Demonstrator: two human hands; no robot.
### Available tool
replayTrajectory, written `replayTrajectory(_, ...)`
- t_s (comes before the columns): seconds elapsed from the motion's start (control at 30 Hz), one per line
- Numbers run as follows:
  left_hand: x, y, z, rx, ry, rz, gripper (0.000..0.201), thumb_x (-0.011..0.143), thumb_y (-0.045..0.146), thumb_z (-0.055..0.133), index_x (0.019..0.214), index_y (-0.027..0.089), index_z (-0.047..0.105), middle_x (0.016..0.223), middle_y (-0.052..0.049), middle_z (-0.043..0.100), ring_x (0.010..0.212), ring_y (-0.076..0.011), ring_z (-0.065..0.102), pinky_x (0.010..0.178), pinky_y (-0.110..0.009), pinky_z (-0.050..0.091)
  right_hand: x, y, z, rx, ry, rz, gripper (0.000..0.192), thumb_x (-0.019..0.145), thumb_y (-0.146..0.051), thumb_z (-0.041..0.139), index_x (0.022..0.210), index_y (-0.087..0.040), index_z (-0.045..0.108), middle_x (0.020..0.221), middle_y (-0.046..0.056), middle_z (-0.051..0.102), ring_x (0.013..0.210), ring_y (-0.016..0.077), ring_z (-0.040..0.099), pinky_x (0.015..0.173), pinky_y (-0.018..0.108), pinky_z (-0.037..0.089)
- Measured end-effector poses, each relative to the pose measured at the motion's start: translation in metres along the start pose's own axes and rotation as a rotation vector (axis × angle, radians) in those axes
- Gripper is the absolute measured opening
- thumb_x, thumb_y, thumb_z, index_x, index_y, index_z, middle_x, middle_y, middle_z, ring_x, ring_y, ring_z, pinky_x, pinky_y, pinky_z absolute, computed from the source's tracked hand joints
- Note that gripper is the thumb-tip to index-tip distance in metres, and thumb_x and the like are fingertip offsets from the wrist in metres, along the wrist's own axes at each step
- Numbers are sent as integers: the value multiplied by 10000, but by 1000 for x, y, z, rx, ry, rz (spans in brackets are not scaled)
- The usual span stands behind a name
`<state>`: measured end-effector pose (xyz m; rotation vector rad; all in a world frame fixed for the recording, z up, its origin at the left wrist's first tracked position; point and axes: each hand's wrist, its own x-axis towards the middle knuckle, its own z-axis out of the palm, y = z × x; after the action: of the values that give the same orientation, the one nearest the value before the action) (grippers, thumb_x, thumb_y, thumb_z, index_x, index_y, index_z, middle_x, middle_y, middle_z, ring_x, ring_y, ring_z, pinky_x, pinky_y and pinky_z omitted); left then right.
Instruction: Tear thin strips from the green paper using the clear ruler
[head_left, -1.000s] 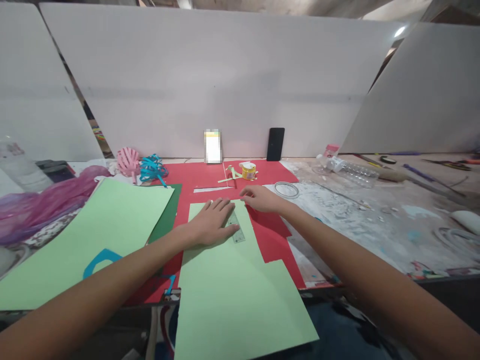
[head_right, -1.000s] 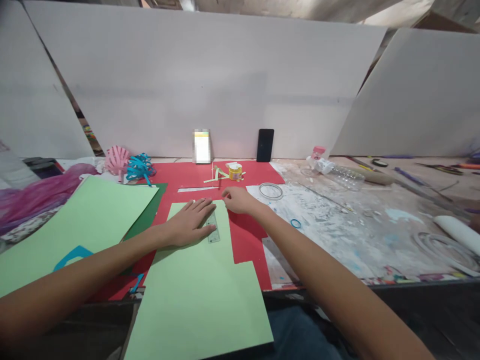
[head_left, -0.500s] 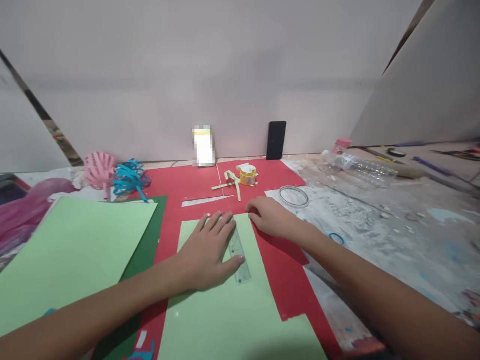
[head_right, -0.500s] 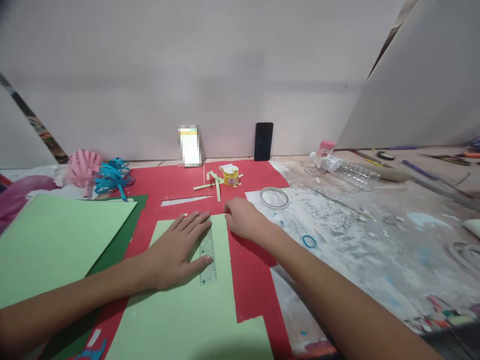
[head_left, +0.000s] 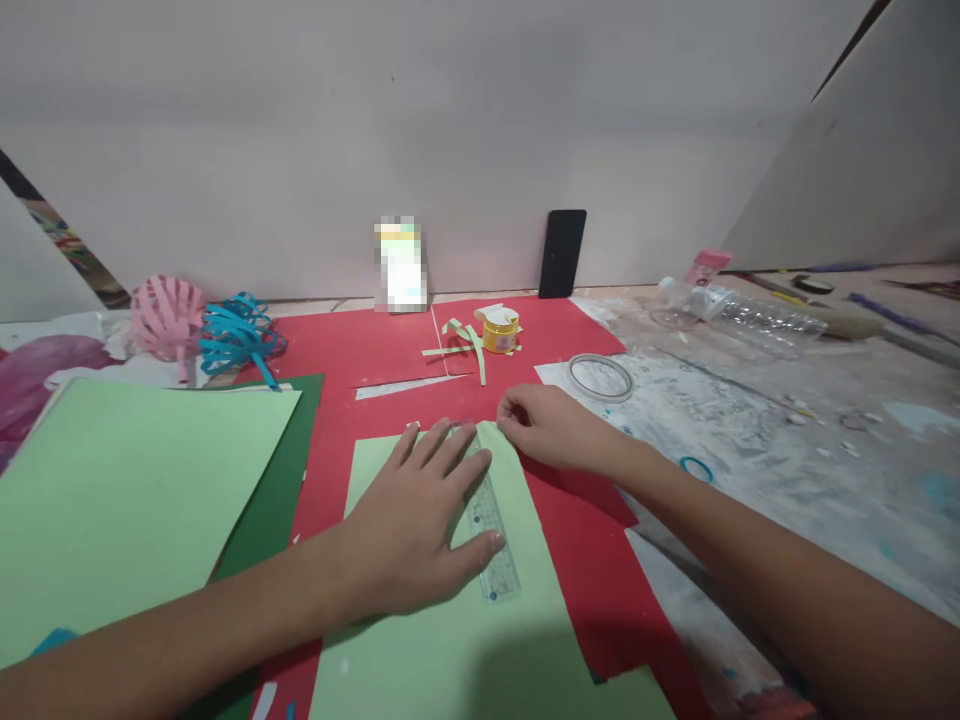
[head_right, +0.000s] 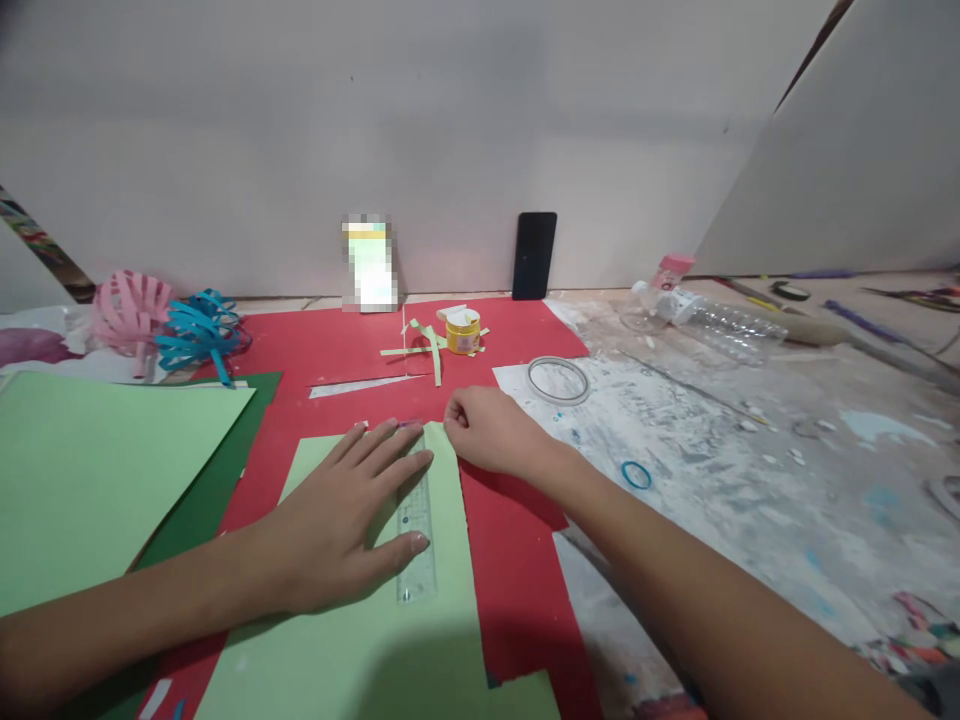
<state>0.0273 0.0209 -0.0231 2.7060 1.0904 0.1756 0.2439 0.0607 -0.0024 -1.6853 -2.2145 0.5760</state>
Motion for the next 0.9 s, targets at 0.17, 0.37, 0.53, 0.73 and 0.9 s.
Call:
replayTrajectory(0.17,1,2,0,8,3,-23,779,870,696,410,1507,266,282,1596,-74,189,1457,-377,115,1162,-604,143,-2,-1,-1,15,66,35,110,824,-228,517,767,-184,600,760,29,669,661,153,548,568,257,345)
replayTrajectory(0.37,2,4,2,19,12,-45,864,861,751,343,1506,177,299,1581,-123,210,1461,-350,122,1175,-569,108,-5,-6,1,96,98,12,45,807,-203,539,807,-188,581,746,10,661,660,144,562,574,238,362)
replayTrajectory(0.53,3,3,0,36,-1,-16,844,865,751,329,1510,207,299,1585,-94,205,1461,-355,114,1171,-569,115,-4,-2,3,143,101,0,121,765,-146,549,872,-196,573,715,-12,648,663,140,585,588,228,379)
replayTrajectory(0.73,12,6,-5,56,-17,11,843,855,742,369,1467,163,369,1568,-109,266,1452,-349,173,1173,-540,149,-3,0,3,148,93,-3,120,743,-130,553,843,-195,572,705,-10,644,656,139,589,584,221,396)
replayTrajectory(0.9,20,10,-2,21,-7,4,862,840,759,372,1470,171,355,1564,-121,275,1436,-373,213,1161,-555,166,-3,-1,2,148,88,0,116,743,-131,550,839,-191,574,725,-2,649,664,140,589,586,223,397)
